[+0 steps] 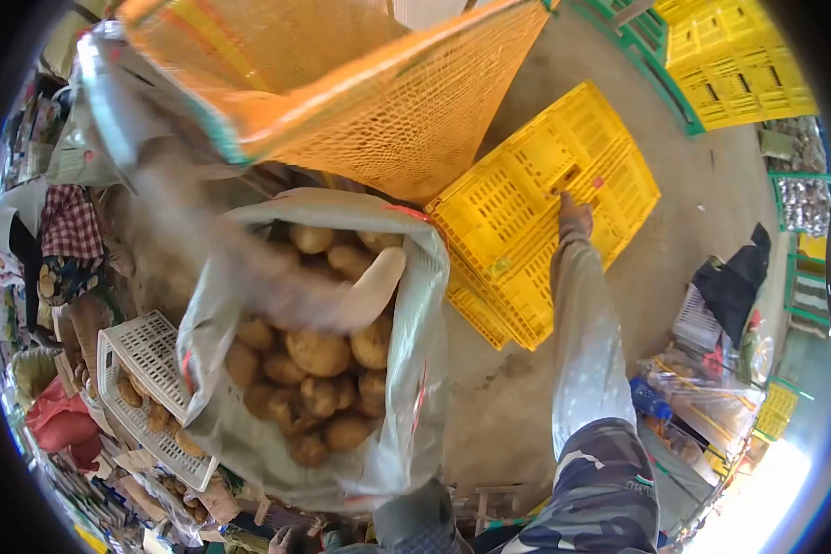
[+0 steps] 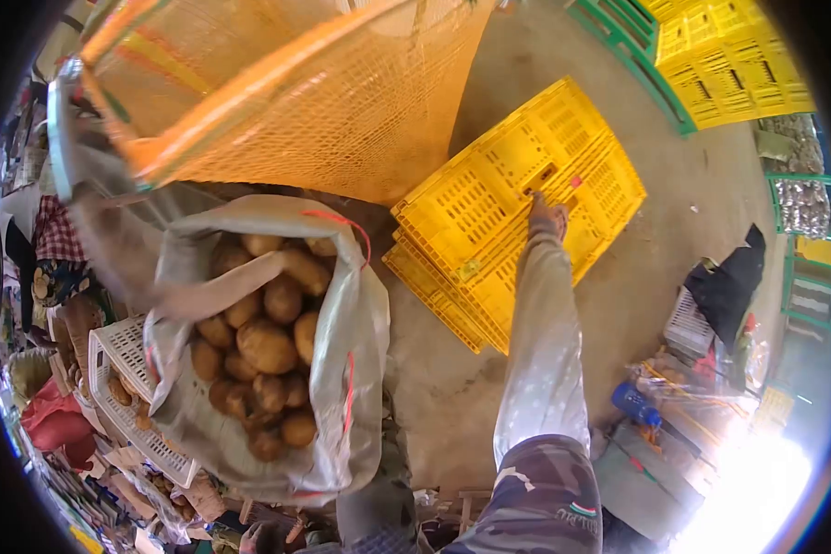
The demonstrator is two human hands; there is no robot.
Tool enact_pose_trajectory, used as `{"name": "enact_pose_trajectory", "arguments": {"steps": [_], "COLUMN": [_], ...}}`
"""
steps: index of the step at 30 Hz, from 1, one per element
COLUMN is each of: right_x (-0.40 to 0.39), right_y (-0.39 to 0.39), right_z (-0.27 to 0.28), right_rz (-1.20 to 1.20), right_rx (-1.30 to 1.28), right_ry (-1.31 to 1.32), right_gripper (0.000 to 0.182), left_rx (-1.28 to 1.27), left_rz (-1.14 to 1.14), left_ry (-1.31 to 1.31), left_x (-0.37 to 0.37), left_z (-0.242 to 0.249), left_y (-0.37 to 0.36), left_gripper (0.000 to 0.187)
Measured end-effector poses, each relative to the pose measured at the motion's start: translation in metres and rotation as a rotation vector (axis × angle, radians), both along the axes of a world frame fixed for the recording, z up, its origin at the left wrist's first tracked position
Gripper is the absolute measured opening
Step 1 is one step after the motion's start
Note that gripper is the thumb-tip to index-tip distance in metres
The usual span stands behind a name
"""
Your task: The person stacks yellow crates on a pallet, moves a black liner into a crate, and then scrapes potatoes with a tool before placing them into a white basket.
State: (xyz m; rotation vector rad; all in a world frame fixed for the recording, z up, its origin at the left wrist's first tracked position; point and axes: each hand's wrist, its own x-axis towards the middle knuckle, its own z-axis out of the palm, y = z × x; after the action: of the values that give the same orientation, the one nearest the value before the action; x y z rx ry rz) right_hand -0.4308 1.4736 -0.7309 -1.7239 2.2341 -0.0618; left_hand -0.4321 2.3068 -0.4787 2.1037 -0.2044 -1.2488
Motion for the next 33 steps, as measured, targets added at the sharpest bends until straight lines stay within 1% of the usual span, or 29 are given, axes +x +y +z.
{"name": "enact_pose_trajectory", "arguments": {"steps": [1, 2, 4, 5, 6, 7, 8, 10, 12, 14, 16, 18, 19, 21, 22, 23, 24, 26, 27, 28, 29, 30, 31, 32, 33], "right_x": [0.009, 0.005, 0.002, -0.002, -0.006, -0.014, -0.027, -0.064, -0.111, -0.147, -0.177, -0.205, -0.210, -0.223, -0.220, -0.218, -0.213, -0.200, -0.186, -0.179, -0.170, -0.161, -0.150, -0.134, -0.116], "right_y": [-0.027, -0.055, -0.066, -0.064, -0.067, -0.065, -0.064, -0.048, -0.015, 0.025, 0.066, 0.109, 0.133, 0.180, 0.203, 0.230, 0.252, 0.300, 0.328, 0.352, 0.377, 0.403, 0.430, 0.455, 0.481], "right_z": [-0.037, -0.055, -0.045, -0.038, -0.034, -0.028, -0.020, 0.007, 0.049, 0.108, 0.167, 0.235, 0.272, 0.345, 0.378, 0.410, 0.439, 0.489, 0.509, 0.529, 0.543, 0.557, 0.567, 0.571, 0.572], "right_rz": [0.044, 0.090, 0.350, 0.323, 0.301, 0.313, 0.339, 0.388, 0.415, 0.426, 0.435, 0.433, 0.428, 0.412, 0.419, 0.415, 0.424, 0.479, 0.514, 0.561, 0.609, 0.662, 0.724, 0.796, 0.858], "right_rx": [0.125, 0.230, 0.299, 0.309, 0.314, 0.355, 0.356, 0.344, 0.332, 0.307, 0.284, 0.259, 0.239, 0.170, 0.147, 0.106, 0.078, 0.024, -0.003, -0.015, -0.024, -0.024, -0.007, 0.027, 0.070], "right_ry": [0.086, 0.178, 0.265, 0.243, 0.221, 0.178, 0.153, 0.091, 0.016, -0.053, -0.115, -0.189, -0.214, -0.267, -0.296, -0.320, -0.355, -0.435, -0.475, -0.512, -0.552, -0.590, -0.621, -0.660, -0.704], "right_gripper": [0.063, 0.070, 0.086, 0.087, 0.089, 0.079, 0.078, 0.076, 0.074, 0.073, 0.071, 0.070, 0.070, 0.069, 0.069, 0.068, 0.068, 0.068, 0.068, 0.069, 0.069, 0.069, 0.069, 0.070, 0.070], "left_rx": [0.032, 0.109, 0.266, 0.278, 0.285, 0.259, 0.211, 0.117, 0.092, 0.102, 0.079, 0.057, 0.042, 0.099, 0.116, 0.139, 0.098, 0.162, 0.106, 0.061, 0.105, 0.152, 0.270, 0.256, 0.180], "left_rz": [0.012, 0.022, 0.062, 0.025, -0.007, 0.421, 0.851, 0.084, -0.456, -0.262, 0.941, 1.040, 1.121, 1.188, 1.203, 1.158, 1.195, 1.175, 1.121, 1.144, 0.951, 0.708, 0.481, 0.787, 0.889], "left_ry": [-0.017, 0.061, 0.226, 0.182, 0.137, 0.378, 0.612, 0.209, -0.302, -0.284, 0.542, 0.544, 0.526, 0.549, 0.563, 0.529, 0.518, 0.579, 0.574, 0.576, 0.388, 0.078, -0.255, 0.059, 0.097], "left_x": [0.001, 0.003, -0.001, -0.007, -0.019, -0.023, -0.016, -0.022, -0.029, -0.030, -0.029, -0.064, -0.082, -0.108, -0.117, -0.127, -0.141, -0.171, -0.178, -0.186, -0.195, -0.215, -0.234, -0.193, -0.190], "left_z": [-0.011, -0.011, 0.000, -0.007, -0.017, -0.012, -0.004, 0.005, 0.007, 0.028, 0.057, 0.044, 0.048, 0.042, 0.038, 0.037, 0.030, 0.011, 0.014, 0.014, 0.015, 0.004, -0.004, 0.064, 0.074], "left_y": [0.007, 0.014, 0.034, 0.050, 0.066, 0.062, 0.049, 0.048, 0.064, 0.051, 0.037, 0.075, 0.091, 0.115, 0.124, 0.133, 0.140, 0.159, 0.168, 0.174, 0.180, 0.194, 0.208, 0.210, 0.227], "left_gripper": [0.036, 0.036, 0.037, 0.023, 0.017, 0.015, 0.014, 0.019, 0.021, 0.021, 0.018, 0.023, 0.023, 0.025, 0.026, 0.024, 0.024, 0.024, 0.025, 0.025, 0.026, 0.027, 0.028, 0.028, 0.028]}}
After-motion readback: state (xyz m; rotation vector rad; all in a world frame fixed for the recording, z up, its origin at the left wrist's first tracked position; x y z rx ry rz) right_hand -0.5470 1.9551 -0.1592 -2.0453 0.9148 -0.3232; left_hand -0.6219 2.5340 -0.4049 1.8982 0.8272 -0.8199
